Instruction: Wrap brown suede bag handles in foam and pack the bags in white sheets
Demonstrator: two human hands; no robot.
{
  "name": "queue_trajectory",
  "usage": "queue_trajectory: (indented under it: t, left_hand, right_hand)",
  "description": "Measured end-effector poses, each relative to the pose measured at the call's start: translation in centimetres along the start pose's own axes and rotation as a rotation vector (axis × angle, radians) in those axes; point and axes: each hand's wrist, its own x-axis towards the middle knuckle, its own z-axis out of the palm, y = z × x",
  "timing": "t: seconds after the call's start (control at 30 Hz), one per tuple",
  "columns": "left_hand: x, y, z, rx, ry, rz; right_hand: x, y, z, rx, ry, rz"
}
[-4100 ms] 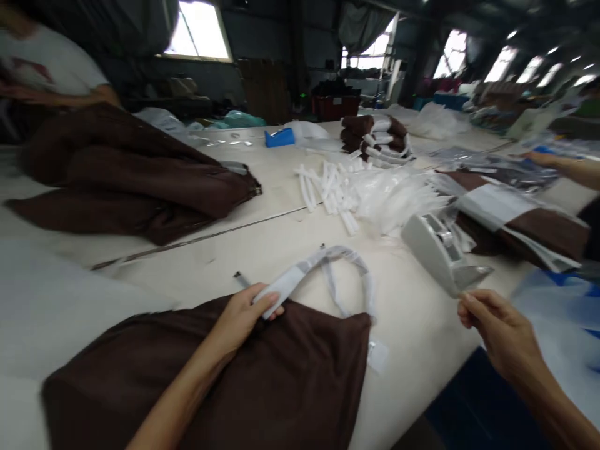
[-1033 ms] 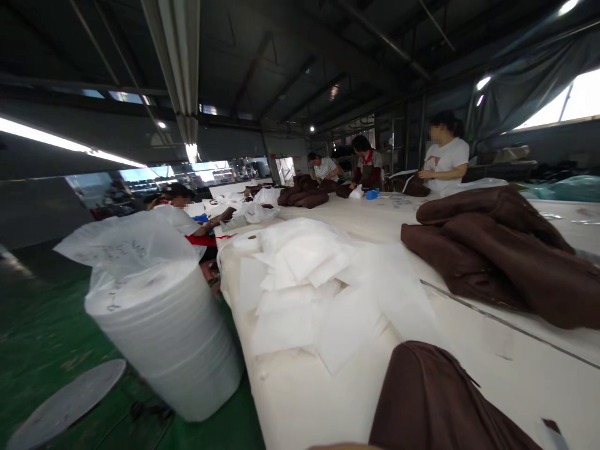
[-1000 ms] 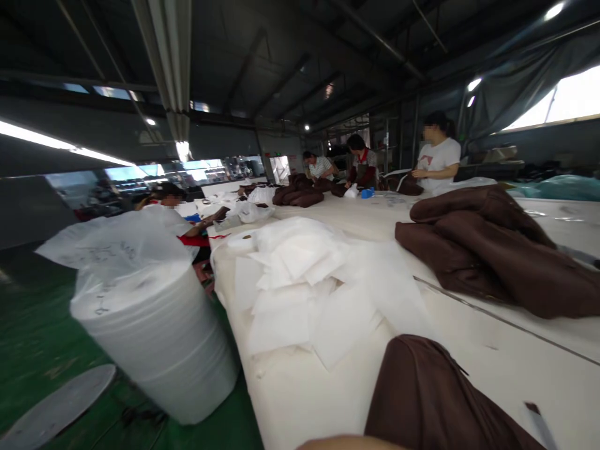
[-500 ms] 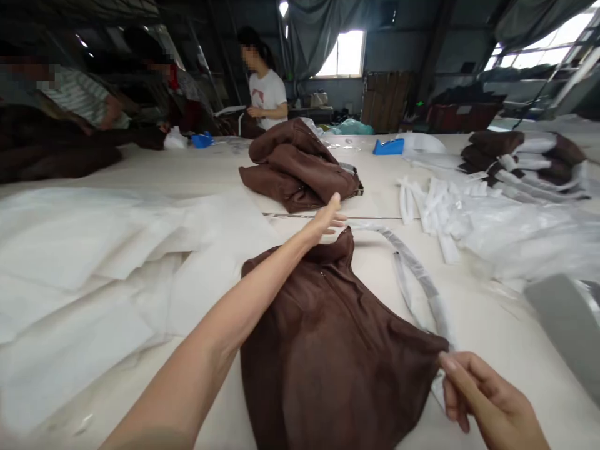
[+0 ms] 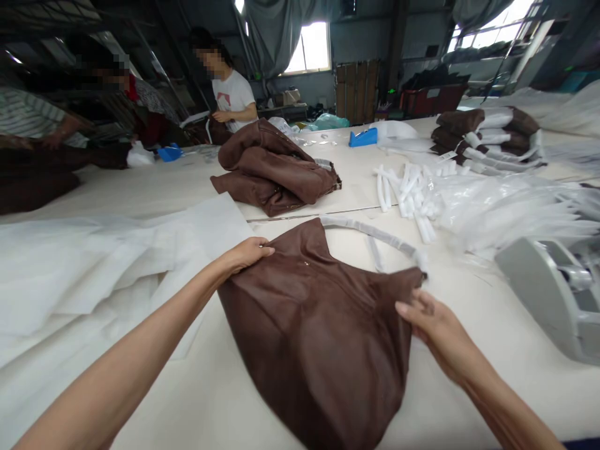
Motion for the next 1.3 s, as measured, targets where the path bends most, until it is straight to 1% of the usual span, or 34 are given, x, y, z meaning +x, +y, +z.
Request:
queue_trajectory:
  t: [0.03,0.1,0.13,0.17,0.2,0.23,0.27,0.3,0.33,0.4,0.43,0.47,0.5,0.57,0.63,0.73,0.83,0.9,0.97,1.0,1.07,1.17,1.23,1.3]
  left_hand:
    - [0.1,-0.5,-0.3,0.016,-0.015,-0.039]
    - [0.0,-1.6,-1.0,0.051,-0.042,-0.118]
    - [-0.2,-2.1,-1.2,0.071,-0.04,-0.147]
    - [-0.6,-2.5,-1.4,0.094,-0.021,-0.166]
    - [-1.1,-2.8,-1.4,0.115,0.014,-0.178]
    - [-1.9,-3.0,-1.2,0.145,0.062,-0.162]
    - [-2.8,-3.1,-0.7,0.188,0.112,-0.107]
    - [-3.8,-3.1,0.0,0.243,0.156,-0.009]
    - [-4.9,-3.1,1.0,0.314,0.181,0.125]
    - [-6.9,-3.4,3.4,0.485,0.159,0.442]
    - [-7.7,-3.7,4.7,0.58,0.103,0.565]
    - [-8.2,-4.1,5.9,0.659,0.049,0.637]
    - [-8.5,-4.6,6.9,0.719,0.006,0.669]
    - [-8.7,-5.4,7.9,0.784,-0.042,0.662]
    - [-8.8,-5.7,7.9,0.789,-0.017,0.649]
    - [-10.0,-4.9,7.4,0.751,0.071,0.717]
    - [-11.8,-4.1,8.0,0.734,0.124,0.813]
    - [-12.8,-4.4,9.1,0.779,0.132,0.847]
    - [-13.3,-5.2,10.6,0.848,0.154,0.868]
    - [-13.5,-5.8,11.4,0.874,0.191,0.884]
    - [-13.4,-7.1,12.8,0.894,0.319,0.923]
    - [-12.7,-8.7,14.6,0.833,0.568,0.976]
    - [-11.9,-9.4,15.5,0.752,0.724,1.008]
    - [-11.2,-9.7,16.2,0.684,0.826,1.035]
  right_hand:
    - [2.4,-1.5,-0.7,-0.016,0.06,-0.072]
    - [6.3,-4.4,-2.6,-0.072,0.246,-0.221]
    - [7.6,-5.5,-3.5,-0.127,0.378,-0.314]
    - [8.3,-6.3,-4.4,-0.208,0.447,-0.398]
    - [8.4,-6.8,-5.1,-0.303,0.494,-0.466]
    - [7.8,-6.9,-5.5,-0.412,0.503,-0.526]
    - [6.9,-6.7,-5.7,-0.527,0.475,-0.586]
    - [5.7,-6.1,-5.5,-0.644,0.417,-0.649]
    - [4.5,-5.1,-5.2,-0.766,0.333,-0.708]
    - [2.5,-2.7,-4.1,-0.993,0.117,-0.803]
    - [1.9,-1.4,-3.7,-1.087,0.02,-0.814]
    - [1.6,-0.2,-3.3,-1.161,-0.048,-0.802]
    - [1.6,0.7,-3.2,-1.211,-0.084,-0.779]
    - [1.9,2.0,-3.4,-1.247,-0.088,-0.756]
    - [2.2,2.0,-3.8,-1.242,-0.086,-0.748]
    - [2.2,0.1,-4.0,-1.224,-0.126,-0.709]
    - [3.0,-3.5,-2.8,-1.172,-0.137,-0.704]
    - [4.8,-6.0,-1.3,-1.129,-0.123,-0.739]
    - [7.8,-7.9,0.5,-1.134,-0.114,-0.766]
    - [9.6,-8.6,1.4,-1.168,-0.108,-0.762]
    - [13.5,-9.2,3.4,-1.302,-0.091,-0.695]
    - [18.3,-8.3,6.1,-1.481,-0.118,-0.552]
    - [20.1,-7.1,7.5,-1.521,-0.139,-0.507]
    - [20.9,-6.0,8.2,-1.537,-0.133,-0.481]
